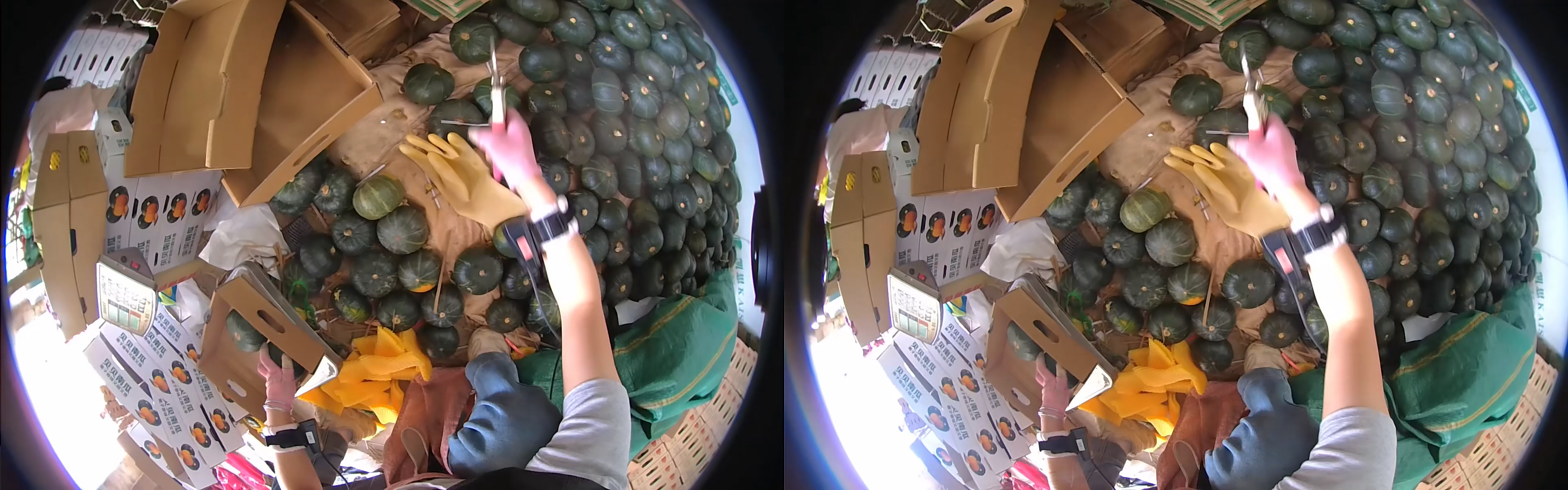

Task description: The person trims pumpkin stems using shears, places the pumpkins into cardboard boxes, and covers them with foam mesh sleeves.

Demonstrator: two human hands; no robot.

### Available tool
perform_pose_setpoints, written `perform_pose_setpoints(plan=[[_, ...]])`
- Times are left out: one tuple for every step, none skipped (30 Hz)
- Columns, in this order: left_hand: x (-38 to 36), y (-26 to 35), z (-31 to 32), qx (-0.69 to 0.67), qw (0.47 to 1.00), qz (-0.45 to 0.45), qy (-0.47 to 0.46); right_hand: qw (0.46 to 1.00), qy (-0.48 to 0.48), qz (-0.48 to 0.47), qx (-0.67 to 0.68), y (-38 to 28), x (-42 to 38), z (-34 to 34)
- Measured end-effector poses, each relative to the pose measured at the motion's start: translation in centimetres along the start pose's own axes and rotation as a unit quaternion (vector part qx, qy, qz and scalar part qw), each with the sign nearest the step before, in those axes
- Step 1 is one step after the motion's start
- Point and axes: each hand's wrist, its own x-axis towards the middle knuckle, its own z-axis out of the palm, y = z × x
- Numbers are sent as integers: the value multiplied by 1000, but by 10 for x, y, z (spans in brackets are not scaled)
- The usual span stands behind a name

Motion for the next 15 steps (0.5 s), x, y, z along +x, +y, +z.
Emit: perform_pose_setpoints(plan=[[0,3,-3,43,999,20,-9,999,45,16,-7,-12,19,8],[1,6,-6,86,995,41,-16,997,72,10,-6,-17,39,20],[0,6,-7,185,978,96,-23,995,98,4,-4,-22,56,30],[1,5,-7,200,974,100,-28,992,120,-13,-30,-27,69,39],[1,4,-7,214,971,104,-32,988,143,-31,-55,-32,80,46],[0,-3,-3,147,987,58,-35,990,116,-34,-70,-33,87,51],[2,-10,1,138,988,62,-31,991,91,-39,-86,-35,94,55],[4,-18,4,130,989,66,-27,992,66,-43,-103,-37,100,57],[6,-16,2,122,990,70,-24,991,42,-47,-121,-36,107,58],[5,-12,1,199,974,104,-19,992,-13,-26,-121,-29,115,60],[4,-9,0,137,987,70,-36,992,-32,-21,-119,-23,119,62],[4,0,-5,74,995,34,-50,987,-52,-76,-129,-14,126,62],[3,9,-9,12,998,-3,-59,979,-72,-132,-138,-7,134,62],[4,14,-11,17,998,-17,-64,962,-110,-195,-156,-1,142,60],[4,13,-10,40,997,-10,-59,962,-170,-143,-161,-24,122,52]])
